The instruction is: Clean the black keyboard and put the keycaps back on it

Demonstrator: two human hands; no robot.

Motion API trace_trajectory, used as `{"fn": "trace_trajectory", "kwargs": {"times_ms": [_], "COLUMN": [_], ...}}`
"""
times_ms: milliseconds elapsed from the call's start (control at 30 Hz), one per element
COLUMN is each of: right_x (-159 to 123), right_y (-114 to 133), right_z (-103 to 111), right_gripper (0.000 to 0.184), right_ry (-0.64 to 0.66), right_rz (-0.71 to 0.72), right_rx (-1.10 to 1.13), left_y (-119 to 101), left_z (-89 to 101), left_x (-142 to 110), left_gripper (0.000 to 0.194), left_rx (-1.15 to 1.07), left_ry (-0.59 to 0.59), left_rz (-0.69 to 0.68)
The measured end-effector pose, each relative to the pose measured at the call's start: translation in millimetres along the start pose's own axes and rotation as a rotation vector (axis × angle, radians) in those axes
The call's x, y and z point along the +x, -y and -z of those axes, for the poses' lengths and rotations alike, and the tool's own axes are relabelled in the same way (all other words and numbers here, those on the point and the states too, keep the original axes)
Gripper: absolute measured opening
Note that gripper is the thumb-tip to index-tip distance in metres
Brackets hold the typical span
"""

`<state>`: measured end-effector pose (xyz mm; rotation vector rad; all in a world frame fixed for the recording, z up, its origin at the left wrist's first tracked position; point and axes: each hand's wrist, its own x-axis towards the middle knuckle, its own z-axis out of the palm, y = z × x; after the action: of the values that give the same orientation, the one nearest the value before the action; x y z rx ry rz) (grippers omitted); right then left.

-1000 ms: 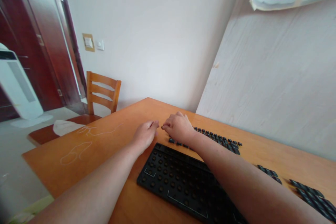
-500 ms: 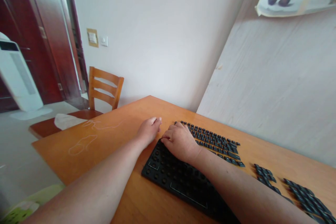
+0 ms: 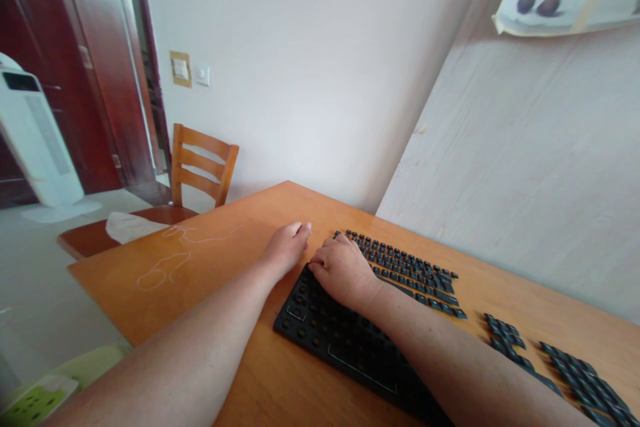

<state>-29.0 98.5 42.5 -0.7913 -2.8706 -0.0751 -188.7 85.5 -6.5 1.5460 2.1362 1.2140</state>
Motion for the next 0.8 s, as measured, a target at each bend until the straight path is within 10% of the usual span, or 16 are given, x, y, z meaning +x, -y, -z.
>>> {"fn": "trace_trajectory", "kwargs": {"times_ms": [800], "right_x": [9], "right_y": [14], "right_z": [8], "right_gripper": [0.027], "right_ry": [0.096], "right_rz": [0.071], "right_rx": [-0.233], "left_y": [4], "left_z": [-4.4], "left_x": [1], "left_gripper": [0.048], "left_rx": [0.024], "left_ry": [-0.017], "left_rz": [-0.064]}}
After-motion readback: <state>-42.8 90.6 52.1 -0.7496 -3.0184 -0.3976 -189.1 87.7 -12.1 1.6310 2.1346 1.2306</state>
